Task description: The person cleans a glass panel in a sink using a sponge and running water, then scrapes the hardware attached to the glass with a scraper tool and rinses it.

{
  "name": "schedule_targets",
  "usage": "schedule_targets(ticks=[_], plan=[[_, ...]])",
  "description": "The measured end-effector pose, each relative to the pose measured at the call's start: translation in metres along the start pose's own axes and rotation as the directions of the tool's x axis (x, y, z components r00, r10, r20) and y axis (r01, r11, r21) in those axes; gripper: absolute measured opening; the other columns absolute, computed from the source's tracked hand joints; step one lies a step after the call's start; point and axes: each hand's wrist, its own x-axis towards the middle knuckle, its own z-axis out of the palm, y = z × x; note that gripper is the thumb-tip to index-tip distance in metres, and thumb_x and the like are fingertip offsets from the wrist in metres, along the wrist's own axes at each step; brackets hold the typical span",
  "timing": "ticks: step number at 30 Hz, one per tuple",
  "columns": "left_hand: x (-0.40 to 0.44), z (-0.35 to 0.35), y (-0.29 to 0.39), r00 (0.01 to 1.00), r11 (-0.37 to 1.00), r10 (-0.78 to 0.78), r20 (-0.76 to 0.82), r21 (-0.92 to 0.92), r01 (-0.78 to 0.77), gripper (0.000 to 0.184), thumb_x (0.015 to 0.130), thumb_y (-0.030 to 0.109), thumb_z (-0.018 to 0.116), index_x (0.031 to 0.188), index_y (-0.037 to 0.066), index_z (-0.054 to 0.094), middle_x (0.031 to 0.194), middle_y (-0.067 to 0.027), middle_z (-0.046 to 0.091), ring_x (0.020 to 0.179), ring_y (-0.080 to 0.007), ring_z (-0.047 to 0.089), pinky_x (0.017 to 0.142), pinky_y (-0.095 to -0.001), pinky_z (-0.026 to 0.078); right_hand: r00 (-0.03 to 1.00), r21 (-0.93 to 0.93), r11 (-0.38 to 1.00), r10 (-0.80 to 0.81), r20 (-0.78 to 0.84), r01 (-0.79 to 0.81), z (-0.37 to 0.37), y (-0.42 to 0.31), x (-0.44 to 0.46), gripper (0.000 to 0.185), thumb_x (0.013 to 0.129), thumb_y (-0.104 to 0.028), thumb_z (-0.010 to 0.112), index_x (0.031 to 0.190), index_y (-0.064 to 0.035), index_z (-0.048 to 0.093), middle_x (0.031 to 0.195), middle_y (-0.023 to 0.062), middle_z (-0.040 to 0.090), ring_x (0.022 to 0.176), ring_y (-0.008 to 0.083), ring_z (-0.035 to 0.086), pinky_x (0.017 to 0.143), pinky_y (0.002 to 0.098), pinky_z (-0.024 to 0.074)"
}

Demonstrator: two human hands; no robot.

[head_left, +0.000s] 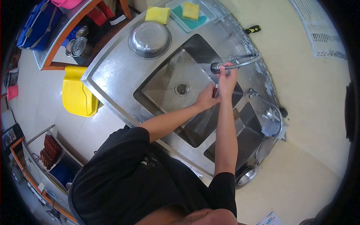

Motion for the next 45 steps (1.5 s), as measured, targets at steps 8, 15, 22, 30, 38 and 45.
schedule_targets(ticks=[8, 15, 22, 30, 38, 45], plan=[[-0.006, -0.007, 0.012, 0.999, 0.996, -0.045, 0.016, 0.083, 0.044, 0.048, 0.072, 0.029, 0.078, 0.095, 0.003, 0.046, 0.079, -0.0134, 0.056, 0.072, -0.028, 0.056, 0.067, -0.0408, 0.046, 0.976, -0.299, 0.935, -0.149, 0.162, 0.192, -0.015, 0.015, 0.025, 0.019, 0.084, -0.013, 0.07, 0.101, -0.0068, 0.065, 0.103, 0.0124, 0.064, 0.094, 0.0282, 0.064, 0.08, 0.0369, 0.0527], [-0.022, -0.023, 0.021, 1.0, 0.988, 0.017, 0.021, 0.156, -0.02, 0.041, 0.07, 0.024, 0.074, 0.096, 0.002, 0.051, 0.083, -0.0164, 0.062, 0.077, -0.0337, 0.062, 0.07, -0.0438, 0.048, 0.935, -0.519, 0.85, 0.104, 0.338, 0.093, -0.051, -0.01, 0.033, 0.019, 0.081, -0.017, 0.072, 0.097, -0.0092, 0.067, 0.096, 0.0122, 0.068, 0.093, 0.0263, 0.065, 0.079, 0.0373, 0.0502], [-0.027, -0.075, 0.048, 0.986, 0.943, -0.046, 0.161, 0.334, -0.011, 0.039, 0.067, 0.026, 0.072, 0.094, 0.001, 0.057, 0.084, -0.0185, 0.066, 0.08, -0.0348, 0.065, 0.072, -0.0432, 0.05, 0.929, -0.324, 0.911, -0.138, 0.344, 0.256, -0.058, 0.023, 0.03, 0.019, 0.086, -0.017, 0.069, 0.102, -0.0063, 0.066, 0.104, 0.0122, 0.066, 0.092, 0.0258, 0.063, 0.083, 0.0346, 0.0483], [-0.027, -0.088, 0.051, 0.928, 0.959, 0.047, 0.37, 0.244, -0.146, 0.034, 0.07, 0.026, 0.07, 0.09, 0.002, 0.056, 0.081, -0.0173, 0.065, 0.079, -0.0357, 0.065, 0.071, -0.0442, 0.05, 0.965, -0.03, 0.991, -0.131, -0.229, 0.127, -0.114, 0.024, -0.021, 0.016, 0.099, -0.012, 0.056, 0.108, -0.0015, 0.063, 0.106, 0.0066, 0.063, 0.096, 0.0155, 0.059, 0.087, 0.0269, 0.046], [-0.015, -0.056, 0.026, 0.921, 0.968, 0.132, 0.366, 0.155, -0.2, 0.034, 0.07, 0.024, 0.069, 0.093, 0.002, 0.058, 0.08, -0.0155, 0.065, 0.078, -0.037, 0.065, 0.07, -0.0461, 0.05, 0.773, -0.198, 0.922, -0.147, 0.617, 0.333, -0.032, -0.131, -0.03, 0.009, 0.091, -0.002, 0.057, 0.095, -0.0005, 0.065, 0.089, 0.0111, 0.063, 0.08, 0.0223, 0.062, 0.073, 0.0288, 0.0484], [-0.019, -0.044, 0.026, 0.931, 0.964, 0.178, 0.319, 0.135, -0.231, 0.04, 0.077, 0.027, 0.07, 0.108, 0.003, 0.06, 0.102, -0.0182, 0.065, 0.095, -0.0332, 0.064, 0.08, -0.0463, 0.05, 0.447, -0.698, 0.455, 0.544, 0.71, 0.553, 0.156, 0.03, 0.038, 0.036, 0.085, -0.031, 0.063, 0.109, -0.0048, 0.069, 0.113, 0.0182, 0.067, 0.108, 0.0349, 0.064, 0.089, 0.0446, 0.0519]])
